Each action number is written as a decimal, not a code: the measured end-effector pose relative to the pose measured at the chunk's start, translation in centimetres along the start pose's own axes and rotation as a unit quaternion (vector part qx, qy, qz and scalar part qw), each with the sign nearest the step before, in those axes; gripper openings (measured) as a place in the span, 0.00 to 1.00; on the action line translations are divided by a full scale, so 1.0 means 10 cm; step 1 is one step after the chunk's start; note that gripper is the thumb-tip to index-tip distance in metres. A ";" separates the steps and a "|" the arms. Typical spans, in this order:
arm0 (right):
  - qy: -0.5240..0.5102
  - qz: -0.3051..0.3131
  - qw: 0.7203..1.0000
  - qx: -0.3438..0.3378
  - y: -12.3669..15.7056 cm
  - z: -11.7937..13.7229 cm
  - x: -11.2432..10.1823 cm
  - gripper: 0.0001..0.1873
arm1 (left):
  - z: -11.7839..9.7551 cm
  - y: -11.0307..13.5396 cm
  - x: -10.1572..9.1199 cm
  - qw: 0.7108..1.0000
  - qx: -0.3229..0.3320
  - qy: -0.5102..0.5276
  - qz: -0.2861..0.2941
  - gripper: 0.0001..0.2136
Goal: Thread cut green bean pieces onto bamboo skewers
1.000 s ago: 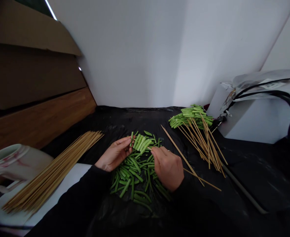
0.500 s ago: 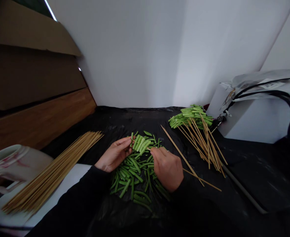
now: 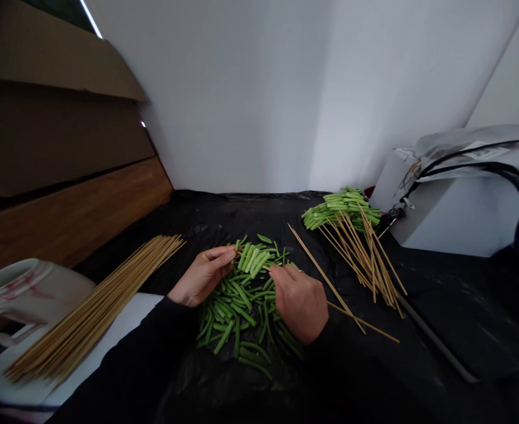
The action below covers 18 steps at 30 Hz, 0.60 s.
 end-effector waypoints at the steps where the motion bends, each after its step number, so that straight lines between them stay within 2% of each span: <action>1: 0.000 -0.001 1.000 -0.002 0.00 0.00 0.00 0.13 | 0.00 0.00 0.00 1.000 -0.001 -0.005 0.004 0.11; 5: 0.003 0.007 1.000 -0.008 0.01 0.02 0.02 0.13 | 0.02 0.00 0.01 1.000 -0.015 -0.012 0.016 0.12; 12: -0.001 0.020 1.000 0.000 0.01 0.02 0.04 0.13 | 0.02 0.01 0.01 0.999 -0.015 -0.033 0.003 0.12; 18: -0.018 0.011 1.000 0.008 0.01 0.00 0.03 0.13 | 0.04 0.00 0.02 0.999 -0.033 0.015 0.014 0.11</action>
Point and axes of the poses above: each hand's wrist, its own y-axis away from the middle knuckle, its own x-axis out of the palm, z = x × y, the point moved 6 cm from there along -y, towards the middle knuckle, and after that the axes turned 15 degrees about y, right-handed, at the moved point
